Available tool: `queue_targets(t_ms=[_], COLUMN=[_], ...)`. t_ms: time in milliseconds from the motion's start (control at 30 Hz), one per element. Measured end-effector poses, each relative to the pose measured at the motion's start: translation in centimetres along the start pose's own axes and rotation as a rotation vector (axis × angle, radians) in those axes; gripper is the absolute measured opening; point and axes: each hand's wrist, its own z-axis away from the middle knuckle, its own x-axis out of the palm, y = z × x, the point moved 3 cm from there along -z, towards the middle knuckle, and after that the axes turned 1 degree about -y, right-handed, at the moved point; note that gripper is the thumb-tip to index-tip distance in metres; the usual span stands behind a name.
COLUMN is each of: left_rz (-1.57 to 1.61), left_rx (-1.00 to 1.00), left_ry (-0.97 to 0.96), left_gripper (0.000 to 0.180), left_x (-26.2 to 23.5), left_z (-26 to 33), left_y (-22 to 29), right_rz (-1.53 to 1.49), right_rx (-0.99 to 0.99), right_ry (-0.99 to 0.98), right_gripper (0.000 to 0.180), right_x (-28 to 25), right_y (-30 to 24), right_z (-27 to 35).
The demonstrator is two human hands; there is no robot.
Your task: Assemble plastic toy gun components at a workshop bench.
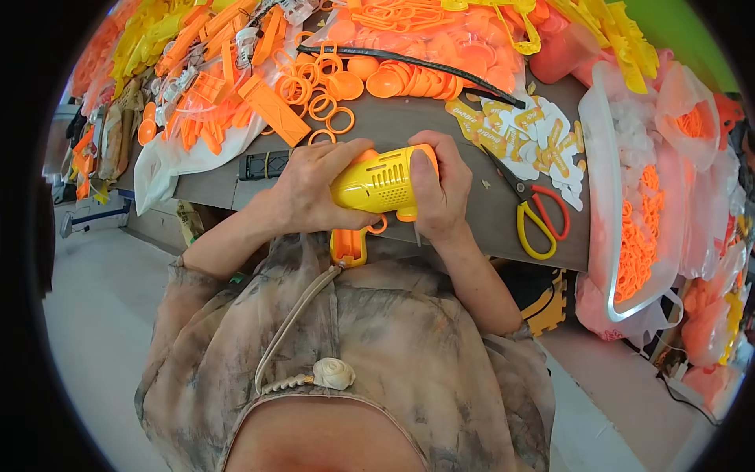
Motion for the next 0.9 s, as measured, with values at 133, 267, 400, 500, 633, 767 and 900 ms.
queue_targets(t_ms=[133, 267, 400, 500, 633, 767, 900], left_rz=[0.037, 0.409, 0.619, 0.870, 0.802, 0.620, 0.469], left_rx=[0.045, 0.009, -0.184, -0.237, -0.128, -0.037, 0.048], left_ry=[0.060, 0.076, 0.120, 0.122, 0.178, 0.295, 0.292], left_gripper=[0.080, 0.085, 0.093, 0.087, 0.078, 0.068, 0.071], left_x=[0.2, -0.4, -2.6, -2.2, -2.1, -2.4, -3.1], left_z=[-0.7, -0.5, 0.2, 0.1, 0.0, 1.0, 1.1], left_y=[-0.6, -1.5, -1.7, -1.0, -0.5, 0.2, 1.4], right_rz=[-0.042, 0.041, -0.142, -0.206, -0.196, -0.132, -0.291], right_rx=[0.031, -0.031, -0.048, -0.066, -0.033, -0.111, -0.110], right_ry=[0.009, 0.071, 0.207, 0.200, 0.196, 0.100, 0.065], right_gripper=[0.035, 0.039, 0.040, 0.041, 0.041, 0.044, 0.050], right_x=[-0.3, -1.1, -2.6, -2.3, -1.6, -1.3, -1.3], right_y=[0.3, 0.6, 1.4, 0.5, -0.1, -1.2, -1.9], right_z=[-0.6, -1.1, -1.5, -1.5, -1.4, -0.8, -0.1])
